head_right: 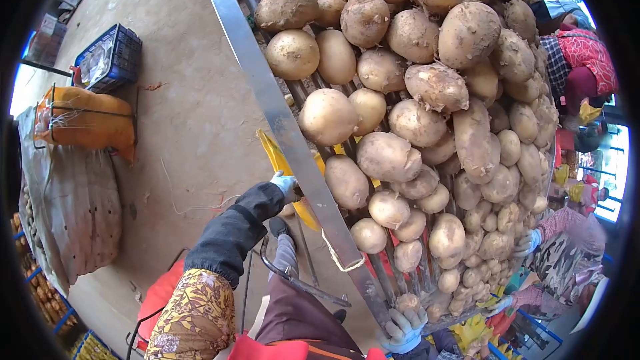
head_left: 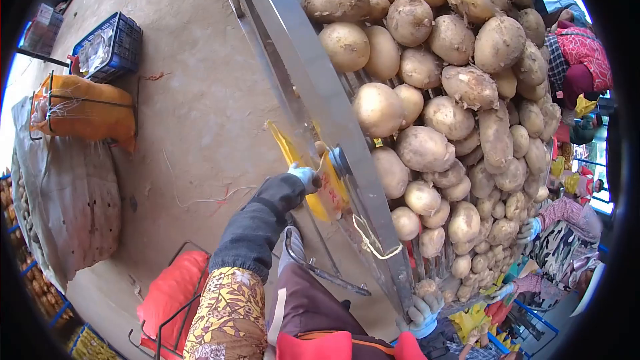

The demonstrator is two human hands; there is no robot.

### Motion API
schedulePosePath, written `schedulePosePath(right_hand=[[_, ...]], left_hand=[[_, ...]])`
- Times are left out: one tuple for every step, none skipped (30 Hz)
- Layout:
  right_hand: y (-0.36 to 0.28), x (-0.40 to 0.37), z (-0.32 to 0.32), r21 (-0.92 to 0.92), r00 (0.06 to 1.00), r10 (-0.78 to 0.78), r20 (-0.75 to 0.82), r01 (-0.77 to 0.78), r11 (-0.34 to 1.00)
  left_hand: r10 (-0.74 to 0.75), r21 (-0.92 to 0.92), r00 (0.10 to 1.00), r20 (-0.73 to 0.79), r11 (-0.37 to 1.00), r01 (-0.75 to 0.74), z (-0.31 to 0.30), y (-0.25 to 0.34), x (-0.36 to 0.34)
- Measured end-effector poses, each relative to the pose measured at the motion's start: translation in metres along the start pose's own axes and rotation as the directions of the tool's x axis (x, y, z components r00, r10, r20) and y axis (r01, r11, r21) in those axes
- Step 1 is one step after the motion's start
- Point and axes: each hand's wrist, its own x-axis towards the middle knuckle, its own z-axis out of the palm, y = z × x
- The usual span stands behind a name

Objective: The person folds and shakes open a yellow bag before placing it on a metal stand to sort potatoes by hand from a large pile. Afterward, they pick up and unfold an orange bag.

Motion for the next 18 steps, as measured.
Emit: schedulePosePath(right_hand=[[0.001, 0.007, -0.001, -0.006, 1.0, -0.003, -0.016, 0.003, 1.0], [0.0, 0.005, -0.002, -0.017, 0.999, -0.012, -0.045, 0.011, 1.0], [0.001, -0.005, 0.002, -0.017, 0.999, 0.001, -0.054, -0.002, 1.0], [0.006, -0.019, 0.008, 0.125, 0.998, 0.053, -0.015, -0.051, 0.991], [0.005, -0.021, 0.005, 0.194, 0.997, 0.082, 0.001, -0.08, 0.978], [0.001, -0.015, -0.001, 0.26, 0.994, 0.111, 0.016, -0.111, 0.959], [0.002, -0.006, -0.006, 0.167, 0.998, 0.06, -0.002, -0.059, 0.984], [0.001, 0.004, -0.014, 0.071, 1.0, 0.011, -0.015, -0.01, 0.997], [0.002, 0.001, -0.016, 0.079, 1.0, 0.007, -0.03, -0.005, 0.997], [0.002, 0.0, -0.016, 0.074, 0.999, 0.021, -0.05, -0.017, 0.997], [0.001, -0.002, -0.016, 0.067, 0.997, 0.024, -0.077, -0.019, 0.998], [0.001, -0.006, -0.016, 0.057, 0.994, 0.036, -0.104, -0.031, 0.998], [0.002, -0.009, -0.015, 0.077, 0.987, 0.024, -0.159, -0.012, 0.997], [0.005, -0.009, -0.019, 0.119, 0.991, 0.023, -0.131, -0.008, 0.993], [0.005, -0.006, -0.027, 0.162, 0.99, 0.034, -0.137, -0.012, 0.987], [0.005, -0.009, -0.033, 0.15, 0.995, 0.023, -0.102, -0.008, 0.989], [0.004, -0.009, -0.037, 0.163, 0.987, 0.02, -0.157, 0.006, 0.987], [0.006, -0.019, -0.032, 0.189, 0.986, 0.025, -0.164, 0.007, 0.982]], left_hand=[[-0.001, -0.224, 0.992, -0.125, 0.974, -0.028, -0.001, 0.004, -0.007], [-0.028, -0.429, 0.97, -0.242, 0.899, -0.082, -0.004, 0.009, -0.016], [-0.059, -0.457, 0.943, -0.329, 0.883, -0.104, -0.021, 0.026, -0.041], [-0.078, -0.658, 0.936, -0.343, 0.731, -0.18, -0.016, 0.02, -0.039], [-0.062, -0.772, 0.908, -0.414, 0.554, -0.313, -0.016, 0.015, -0.045], [-0.047, -0.777, 0.854, -0.518, 0.444, -0.447, -0.031, 0.017, -0.062], [-0.087, -0.727, 0.817, -0.57, 0.515, -0.453, -0.044, 0.017, -0.085], [-0.136, -0.695, 0.775, -0.617, 0.557, -0.456, -0.061, 0.021, -0.113], [-0.147, -0.588, 0.683, -0.715, 0.656, -0.474, -0.07, 0.018, -0.132], [-0.173, -0.579, 0.63, -0.757, 0.625, -0.524, -0.078, 0.018, -0.153], [-0.176, -0.513, 0.563, -0.808, 0.681, -0.523, -0.086, 0.018, -0.176], [-0.209, -0.479, 0.518, -0.829, 0.744, -0.466, -0.095, 0.029, -0.205], [-0.26, -0.519, 0.51, -0.82, 0.714, -0.47, -0.097, 0.04, -0.23], [-0.215, -0.425, 0.446, -0.869, 0.785, -0.45, -0.097, 0.049, -0.255], [-0.179, -0.361, 0.388, -0.904, 0.806, -0.469, -0.094, 0.061, -0.278], [-0.164, -0.314, 0.336, -0.927, 0.83, -0.46, -0.089, 0.069, -0.298], [-0.162, -0.296, 0.286, -0.944, 0.797, -0.526, -0.082, 0.076, -0.316], [-0.141, -0.276, 0.265, -0.954, 0.755, -0.594, -0.076, 0.07, -0.331]])
